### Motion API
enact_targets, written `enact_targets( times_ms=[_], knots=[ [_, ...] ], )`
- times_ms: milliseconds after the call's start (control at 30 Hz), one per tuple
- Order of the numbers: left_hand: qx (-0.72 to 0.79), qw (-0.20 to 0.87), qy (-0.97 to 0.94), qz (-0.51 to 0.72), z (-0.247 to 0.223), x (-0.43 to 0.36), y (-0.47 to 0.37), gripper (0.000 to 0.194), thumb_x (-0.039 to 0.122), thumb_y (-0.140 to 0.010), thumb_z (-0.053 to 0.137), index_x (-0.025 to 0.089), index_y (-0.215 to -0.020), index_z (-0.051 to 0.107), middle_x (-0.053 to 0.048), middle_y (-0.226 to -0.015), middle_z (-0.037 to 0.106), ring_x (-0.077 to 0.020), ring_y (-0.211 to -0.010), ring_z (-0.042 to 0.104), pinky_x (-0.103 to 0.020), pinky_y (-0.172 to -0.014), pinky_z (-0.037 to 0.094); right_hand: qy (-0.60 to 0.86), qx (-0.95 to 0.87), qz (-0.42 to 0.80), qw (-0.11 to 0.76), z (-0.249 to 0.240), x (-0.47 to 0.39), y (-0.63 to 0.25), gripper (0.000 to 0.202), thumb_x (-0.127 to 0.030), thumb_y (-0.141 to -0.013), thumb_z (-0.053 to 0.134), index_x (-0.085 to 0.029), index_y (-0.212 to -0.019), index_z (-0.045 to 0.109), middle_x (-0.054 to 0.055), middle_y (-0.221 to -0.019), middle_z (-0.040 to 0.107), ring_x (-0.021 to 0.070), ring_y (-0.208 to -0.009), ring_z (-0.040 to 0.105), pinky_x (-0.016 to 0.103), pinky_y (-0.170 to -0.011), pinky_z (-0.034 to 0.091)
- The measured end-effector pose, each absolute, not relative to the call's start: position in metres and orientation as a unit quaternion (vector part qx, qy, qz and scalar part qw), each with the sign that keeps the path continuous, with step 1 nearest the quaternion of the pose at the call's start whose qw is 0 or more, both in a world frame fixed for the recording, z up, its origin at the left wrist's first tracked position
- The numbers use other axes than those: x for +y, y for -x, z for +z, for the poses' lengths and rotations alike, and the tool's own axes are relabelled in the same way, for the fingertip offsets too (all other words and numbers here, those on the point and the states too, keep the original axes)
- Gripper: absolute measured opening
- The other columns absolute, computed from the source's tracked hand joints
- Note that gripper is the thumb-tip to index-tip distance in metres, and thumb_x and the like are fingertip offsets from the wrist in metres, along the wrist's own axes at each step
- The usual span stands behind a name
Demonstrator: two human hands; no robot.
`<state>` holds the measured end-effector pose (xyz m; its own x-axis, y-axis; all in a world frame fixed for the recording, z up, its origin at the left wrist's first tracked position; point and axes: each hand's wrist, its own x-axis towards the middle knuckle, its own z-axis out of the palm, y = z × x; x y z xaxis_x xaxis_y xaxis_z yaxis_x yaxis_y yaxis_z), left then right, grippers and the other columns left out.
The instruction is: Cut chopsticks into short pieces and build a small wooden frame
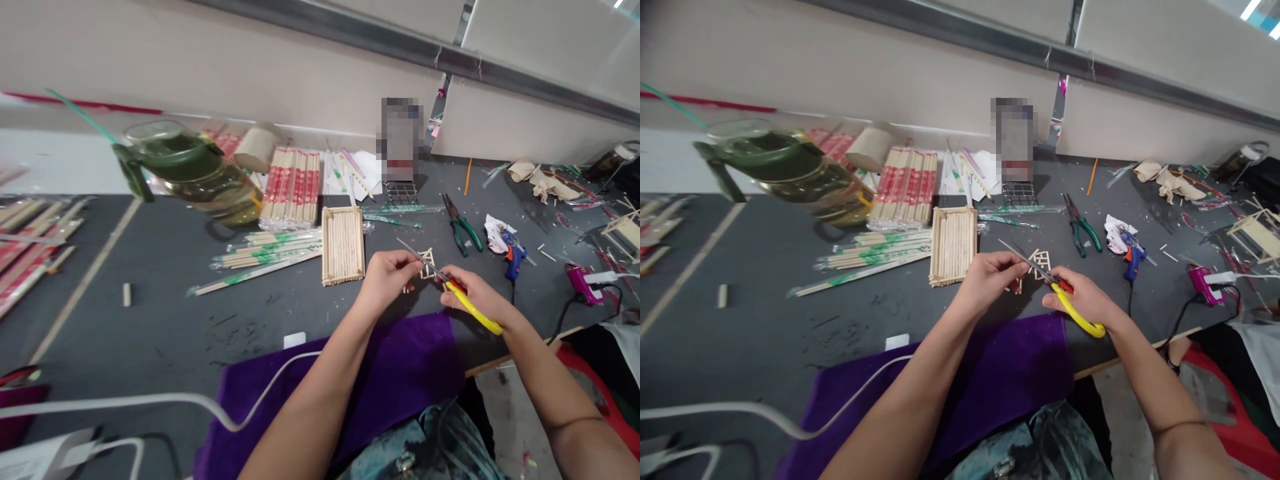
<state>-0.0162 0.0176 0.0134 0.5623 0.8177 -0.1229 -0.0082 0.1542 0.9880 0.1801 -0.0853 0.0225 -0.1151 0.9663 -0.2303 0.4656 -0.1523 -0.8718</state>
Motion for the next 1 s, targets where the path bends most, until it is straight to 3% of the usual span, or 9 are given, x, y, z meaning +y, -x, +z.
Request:
enact_targets(
  times_ms=[300,567,800,1000],
  knots=[
    [0.349,0.710,-0.533,0.299,0.0076,0.0202,0.0163,0.021,0.034,-0.075,0.071,0.015,-0.067,0.065,0.002,-0.057,0.058,-0.0094,-0.045,0.052,-0.023,-0.047,0.044,0.629,-0.555,0.463,0.286,0.0158,-0.0807,-0.1769,0.032,-0.041,-0.080,0.074,-0.020,-0.101,0.063,-0.004,-0.081,0.053,0.0126,-0.071,0.045,0.024,-0.067,0.039],
    [0.440,0.461,-0.684,0.355,0.0049,0.0144,0.0108,0.018,0.023,-0.082,0.061,0.018,-0.066,0.064,0.002,-0.058,0.059,-0.0122,-0.057,0.054,-0.023,-0.054,0.036,0.649,-0.567,0.427,0.274,0.0153,-0.0780,-0.1721,0.033,-0.047,-0.084,0.071,-0.021,-0.102,0.062,-0.006,-0.077,0.048,0.0116,-0.069,0.041,0.023,-0.064,0.035],
    [0.388,0.627,-0.591,0.326,0.0071,0.0166,0.0108,0.019,0.027,-0.078,0.064,0.017,-0.062,0.062,0.004,-0.052,0.056,-0.0102,-0.042,0.052,-0.022,-0.045,0.039,0.610,-0.572,0.474,0.276,0.0191,-0.0841,-0.1785,0.036,-0.047,-0.086,0.071,-0.021,-0.106,0.057,-0.005,-0.082,0.045,0.0114,-0.071,0.038,0.022,-0.065,0.036],
    [0.339,0.734,-0.499,0.312,0.0090,0.0190,0.0145,0.019,0.032,-0.072,0.074,0.014,-0.067,0.067,0.002,-0.058,0.060,-0.0078,-0.042,0.053,-0.021,-0.043,0.043,0.605,-0.547,0.499,0.293,0.0207,-0.0813,-0.1783,0.037,-0.045,-0.080,0.077,-0.020,-0.102,0.061,-0.002,-0.089,0.054,0.0130,-0.076,0.046,0.024,-0.070,0.040]
  ],
)
